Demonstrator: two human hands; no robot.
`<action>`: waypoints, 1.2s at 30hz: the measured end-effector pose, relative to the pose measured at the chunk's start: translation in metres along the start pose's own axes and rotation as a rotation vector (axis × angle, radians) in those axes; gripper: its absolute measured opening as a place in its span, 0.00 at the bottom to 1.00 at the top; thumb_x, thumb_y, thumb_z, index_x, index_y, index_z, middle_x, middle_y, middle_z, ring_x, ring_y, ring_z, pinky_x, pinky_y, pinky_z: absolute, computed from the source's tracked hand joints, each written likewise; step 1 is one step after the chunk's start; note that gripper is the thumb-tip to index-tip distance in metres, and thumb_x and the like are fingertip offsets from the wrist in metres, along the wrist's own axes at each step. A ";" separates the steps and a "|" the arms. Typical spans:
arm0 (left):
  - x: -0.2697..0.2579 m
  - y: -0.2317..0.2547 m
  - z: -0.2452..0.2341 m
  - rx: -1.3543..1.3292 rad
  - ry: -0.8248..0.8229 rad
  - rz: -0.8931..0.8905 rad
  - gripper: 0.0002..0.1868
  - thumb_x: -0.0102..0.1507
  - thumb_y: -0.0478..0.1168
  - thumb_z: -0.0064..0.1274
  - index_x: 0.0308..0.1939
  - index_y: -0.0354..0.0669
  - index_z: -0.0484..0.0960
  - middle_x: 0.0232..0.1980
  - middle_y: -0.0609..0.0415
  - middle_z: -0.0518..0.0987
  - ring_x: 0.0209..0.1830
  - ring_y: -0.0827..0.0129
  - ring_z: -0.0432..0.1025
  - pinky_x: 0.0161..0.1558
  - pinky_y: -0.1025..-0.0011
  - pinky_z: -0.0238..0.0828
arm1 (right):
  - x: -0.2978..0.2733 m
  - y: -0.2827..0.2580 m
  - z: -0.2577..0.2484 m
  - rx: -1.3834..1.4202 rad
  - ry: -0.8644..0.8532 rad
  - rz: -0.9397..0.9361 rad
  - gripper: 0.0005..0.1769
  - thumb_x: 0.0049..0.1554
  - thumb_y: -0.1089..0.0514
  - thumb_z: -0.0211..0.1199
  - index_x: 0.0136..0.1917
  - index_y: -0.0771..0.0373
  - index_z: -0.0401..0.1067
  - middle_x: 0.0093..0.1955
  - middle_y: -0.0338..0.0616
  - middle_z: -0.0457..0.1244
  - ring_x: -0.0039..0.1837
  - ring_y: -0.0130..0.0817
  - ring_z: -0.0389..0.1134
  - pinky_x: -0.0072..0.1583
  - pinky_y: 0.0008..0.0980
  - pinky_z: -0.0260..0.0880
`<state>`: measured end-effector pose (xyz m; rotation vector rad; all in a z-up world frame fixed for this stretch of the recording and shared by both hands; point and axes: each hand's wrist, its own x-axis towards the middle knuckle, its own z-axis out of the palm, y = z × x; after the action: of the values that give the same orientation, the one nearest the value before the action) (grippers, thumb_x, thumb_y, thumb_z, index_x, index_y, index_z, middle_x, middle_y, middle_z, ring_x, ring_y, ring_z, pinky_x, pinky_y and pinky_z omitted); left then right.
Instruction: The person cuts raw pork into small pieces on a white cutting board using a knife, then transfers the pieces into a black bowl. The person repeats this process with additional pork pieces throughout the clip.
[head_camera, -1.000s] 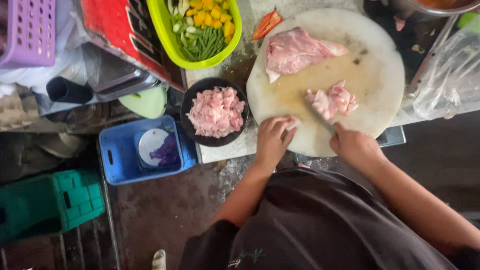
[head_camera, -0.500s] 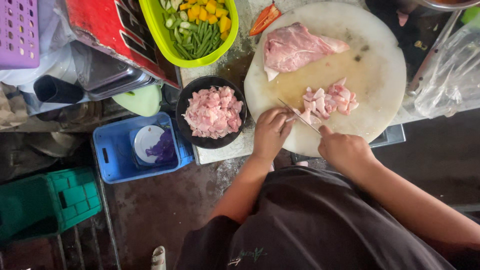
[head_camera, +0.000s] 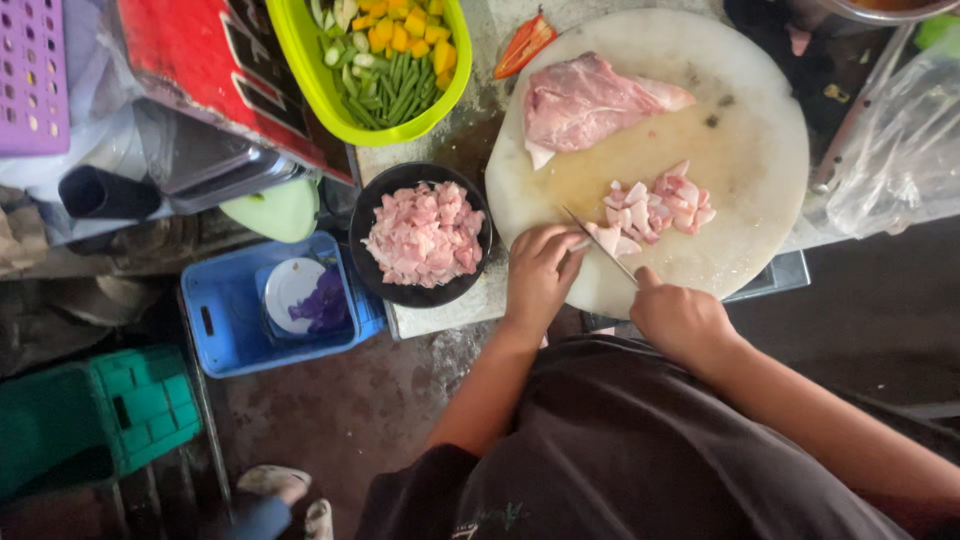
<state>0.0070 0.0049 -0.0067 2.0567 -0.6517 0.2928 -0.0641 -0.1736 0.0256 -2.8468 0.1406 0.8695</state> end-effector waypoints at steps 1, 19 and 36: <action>-0.001 -0.002 0.000 -0.008 -0.018 0.002 0.10 0.60 0.36 0.63 0.45 0.43 0.83 0.49 0.54 0.80 0.53 0.55 0.75 0.57 0.58 0.69 | 0.001 -0.001 -0.001 -0.044 0.022 -0.004 0.16 0.59 0.53 0.53 0.56 0.64 0.67 0.43 0.53 0.71 0.44 0.52 0.76 0.47 0.49 0.76; -0.010 -0.004 0.003 -0.057 -0.077 0.040 0.10 0.58 0.39 0.63 0.43 0.46 0.84 0.49 0.55 0.81 0.54 0.56 0.74 0.59 0.59 0.69 | 0.034 -0.001 0.006 0.047 0.196 -0.073 0.16 0.64 0.48 0.49 0.59 0.55 0.70 0.48 0.55 0.71 0.51 0.55 0.74 0.52 0.55 0.74; 0.009 -0.011 -0.020 0.108 -0.307 0.256 0.25 0.49 0.31 0.54 0.52 0.46 0.83 0.58 0.51 0.80 0.59 0.52 0.72 0.61 0.54 0.64 | -0.018 -0.010 0.002 0.202 0.288 0.129 0.17 0.62 0.53 0.49 0.61 0.64 0.60 0.38 0.58 0.70 0.41 0.60 0.72 0.47 0.57 0.71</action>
<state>0.0219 0.0237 0.0001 2.1423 -1.1125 0.1605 -0.0788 -0.1626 0.0350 -2.7764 0.4249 0.4310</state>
